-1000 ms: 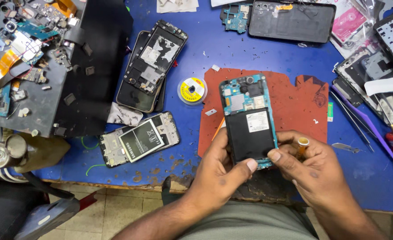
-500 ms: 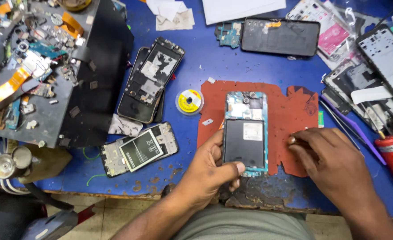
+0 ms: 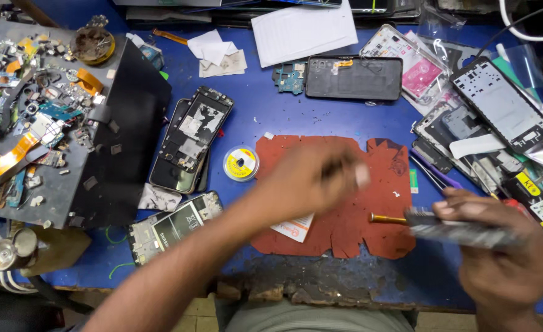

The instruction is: The person disassembles a smartphone, removes the back cover, and uses a screwdriver to manipulate internal components. They then reassemble the device by placing the back cover and pressing it into place.

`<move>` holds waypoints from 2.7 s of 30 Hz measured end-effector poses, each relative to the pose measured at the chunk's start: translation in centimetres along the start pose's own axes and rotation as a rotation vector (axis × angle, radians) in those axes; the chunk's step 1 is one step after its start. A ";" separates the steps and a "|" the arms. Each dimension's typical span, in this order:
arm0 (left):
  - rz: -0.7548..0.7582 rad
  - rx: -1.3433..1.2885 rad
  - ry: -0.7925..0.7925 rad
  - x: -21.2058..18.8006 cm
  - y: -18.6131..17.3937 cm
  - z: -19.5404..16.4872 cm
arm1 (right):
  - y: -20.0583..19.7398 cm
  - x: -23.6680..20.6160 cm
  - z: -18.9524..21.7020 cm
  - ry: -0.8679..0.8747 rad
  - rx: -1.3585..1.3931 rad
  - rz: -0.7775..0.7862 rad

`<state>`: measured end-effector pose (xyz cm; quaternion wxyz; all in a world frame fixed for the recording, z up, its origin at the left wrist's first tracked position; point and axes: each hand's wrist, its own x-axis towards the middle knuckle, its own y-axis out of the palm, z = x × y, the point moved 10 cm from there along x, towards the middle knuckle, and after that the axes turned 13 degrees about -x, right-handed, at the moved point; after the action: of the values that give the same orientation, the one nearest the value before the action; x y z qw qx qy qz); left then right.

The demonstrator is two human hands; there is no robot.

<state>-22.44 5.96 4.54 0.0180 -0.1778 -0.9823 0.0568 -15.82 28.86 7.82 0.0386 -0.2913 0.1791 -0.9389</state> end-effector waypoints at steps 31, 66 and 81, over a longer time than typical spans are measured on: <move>-0.661 0.522 0.124 22.9 -9.4 -1.5 | 1.5 -6.6 -11.8 0.762 0.724 0.257; -0.540 -0.879 -0.109 -7.4 -2.9 5.5 | 0.3 3.0 -7.0 0.611 0.569 0.148; -0.519 -1.185 -0.161 -8.7 1.4 5.4 | 3.5 1.9 -5.0 0.707 0.703 0.196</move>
<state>-14.08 3.61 -1.07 -0.1436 0.0902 -0.8565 -0.4876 -20.29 26.81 3.77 0.1590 0.0930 -0.1190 -0.9757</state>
